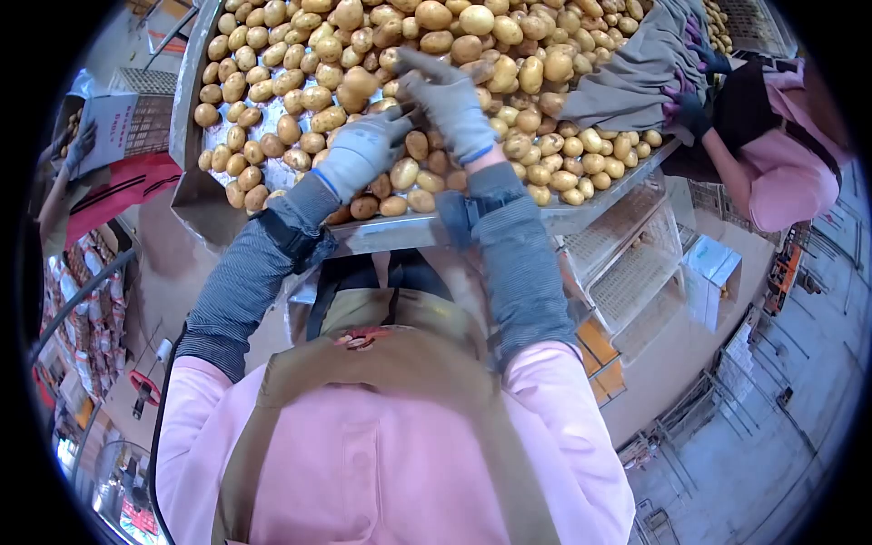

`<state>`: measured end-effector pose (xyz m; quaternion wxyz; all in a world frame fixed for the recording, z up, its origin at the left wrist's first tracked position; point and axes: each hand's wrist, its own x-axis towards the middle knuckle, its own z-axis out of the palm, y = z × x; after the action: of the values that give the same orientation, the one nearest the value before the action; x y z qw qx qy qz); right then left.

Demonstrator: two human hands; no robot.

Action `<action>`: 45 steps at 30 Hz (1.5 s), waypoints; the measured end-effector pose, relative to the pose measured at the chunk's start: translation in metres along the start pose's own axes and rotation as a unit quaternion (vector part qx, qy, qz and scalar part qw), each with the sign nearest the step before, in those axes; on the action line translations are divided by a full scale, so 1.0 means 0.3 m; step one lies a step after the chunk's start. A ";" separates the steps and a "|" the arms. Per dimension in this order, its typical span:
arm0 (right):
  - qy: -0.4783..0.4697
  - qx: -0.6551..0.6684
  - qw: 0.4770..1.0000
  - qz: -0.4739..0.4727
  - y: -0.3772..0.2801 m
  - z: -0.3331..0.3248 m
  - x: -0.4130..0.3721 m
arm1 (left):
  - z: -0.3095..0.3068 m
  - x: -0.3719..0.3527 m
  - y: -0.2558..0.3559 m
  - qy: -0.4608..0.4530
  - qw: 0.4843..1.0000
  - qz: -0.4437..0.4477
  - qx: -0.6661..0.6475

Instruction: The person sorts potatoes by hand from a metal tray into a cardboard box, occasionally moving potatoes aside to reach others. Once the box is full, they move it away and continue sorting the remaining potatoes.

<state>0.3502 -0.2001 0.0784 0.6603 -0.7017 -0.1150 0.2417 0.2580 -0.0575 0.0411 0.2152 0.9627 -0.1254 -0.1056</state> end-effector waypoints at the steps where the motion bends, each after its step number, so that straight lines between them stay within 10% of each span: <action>1: 0.038 0.048 0.998 0.031 -0.043 -0.010 -0.024 | -0.043 0.022 0.019 0.022 0.999 -0.015 0.032; 4: 0.148 0.127 0.970 0.144 -0.066 -0.103 -0.077 | -0.097 0.055 -0.011 0.104 0.992 -0.029 0.063; 8: 0.091 -0.197 0.976 -0.031 0.013 -0.019 -0.142 | -0.119 -0.005 -0.137 0.117 0.983 -0.137 0.023; 11: 0.045 -0.571 0.818 -0.052 0.088 0.080 -0.058 | -0.064 -0.006 -0.217 0.141 0.982 -0.128 0.019; 18: -0.097 -0.696 0.712 -0.006 0.088 0.138 0.055 | -0.084 0.144 -0.238 0.027 0.979 -0.027 0.199; 23: 0.024 -0.542 0.839 0.028 0.086 0.087 0.003 | -0.050 0.207 -0.249 0.033 0.980 -0.023 0.194; 26: 0.146 -0.078 0.972 0.169 0.074 0.081 -0.116 | -0.047 0.219 -0.259 0.059 0.987 -0.017 0.147; 31: 0.071 0.336 0.881 0.325 0.019 0.056 -0.264 | -0.198 0.051 -0.154 0.088 0.981 -0.149 -0.089; 35: -0.002 -0.063 0.997 0.035 0.044 0.101 -0.387 | -0.171 -0.109 0.051 -0.055 0.990 -0.036 -0.125; 37: 0.022 -0.153 0.988 -0.008 0.119 0.077 -0.409 | -0.047 -0.064 -0.033 0.098 0.988 -0.085 -0.082; 45: 0.050 0.326 0.935 0.132 0.085 0.074 -0.403 | -0.094 0.232 -0.040 0.019 0.988 -0.059 0.144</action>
<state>0.2318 -0.2415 0.0756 0.8198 -0.4680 0.0966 0.3154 0.3335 -0.0560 0.0504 0.0698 0.9913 -0.0780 -0.0804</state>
